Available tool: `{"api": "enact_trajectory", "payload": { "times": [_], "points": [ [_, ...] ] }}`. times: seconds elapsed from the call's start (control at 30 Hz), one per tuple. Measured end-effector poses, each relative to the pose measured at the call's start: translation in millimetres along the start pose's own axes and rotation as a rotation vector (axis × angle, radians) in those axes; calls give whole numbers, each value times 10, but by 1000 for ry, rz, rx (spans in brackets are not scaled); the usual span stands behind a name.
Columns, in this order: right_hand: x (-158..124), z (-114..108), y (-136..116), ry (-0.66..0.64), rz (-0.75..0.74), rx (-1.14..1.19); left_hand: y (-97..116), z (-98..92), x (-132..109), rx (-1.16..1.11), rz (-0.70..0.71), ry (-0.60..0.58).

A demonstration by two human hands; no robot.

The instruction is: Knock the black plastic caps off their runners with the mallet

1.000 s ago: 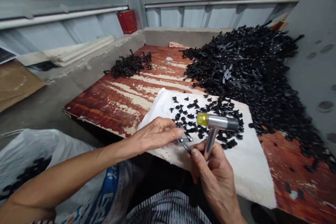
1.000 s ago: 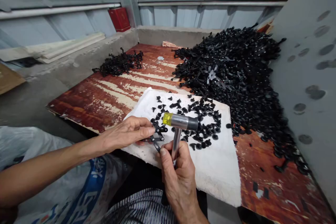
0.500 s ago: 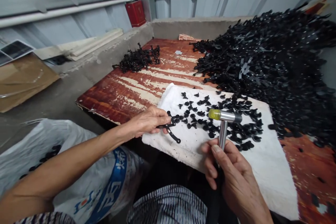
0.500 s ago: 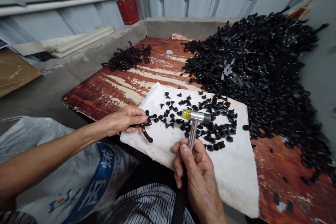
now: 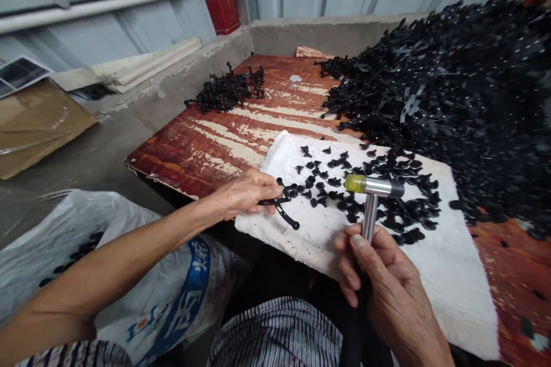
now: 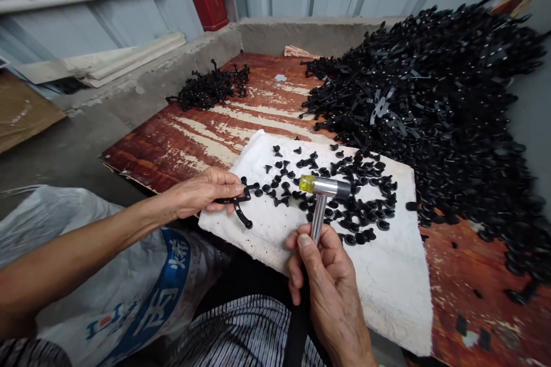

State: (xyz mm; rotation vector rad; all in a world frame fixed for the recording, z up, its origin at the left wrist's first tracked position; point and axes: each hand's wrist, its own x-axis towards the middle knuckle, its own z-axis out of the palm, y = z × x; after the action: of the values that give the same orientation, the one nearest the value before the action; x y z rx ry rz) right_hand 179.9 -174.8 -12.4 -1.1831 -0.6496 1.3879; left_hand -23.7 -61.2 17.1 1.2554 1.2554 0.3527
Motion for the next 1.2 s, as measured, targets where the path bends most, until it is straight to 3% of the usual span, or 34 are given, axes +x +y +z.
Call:
{"api": "enact_trajectory", "payload": {
  "times": [0.6,0.7,0.77,0.83,0.93,1.03,1.1,1.2],
  "points": [
    [-6,-30,27,-37,-10,-21,16,22,5,80,-36,32],
    [-20,-89,19,-74,-4,-104,-9,7,17,131,-12,37],
    [-26,-136,1,-99,-28,-278,-25,-14,34,154,11,31],
    [-16,-170,-26,-103,-149,-534,-40,-40,55,167,23,16],
    [29,-171,-83,-114,-510,-880,-67,-76,88,184,26,-8],
    [96,-128,-149,-210,-792,-1055,-98,-102,117,205,33,-25],
    [143,-99,-185,-256,-862,-1108,-111,-113,131,228,44,-16],
    [201,-72,-222,-299,-853,-1223,-117,-124,147,253,67,-1]
  ]
}}
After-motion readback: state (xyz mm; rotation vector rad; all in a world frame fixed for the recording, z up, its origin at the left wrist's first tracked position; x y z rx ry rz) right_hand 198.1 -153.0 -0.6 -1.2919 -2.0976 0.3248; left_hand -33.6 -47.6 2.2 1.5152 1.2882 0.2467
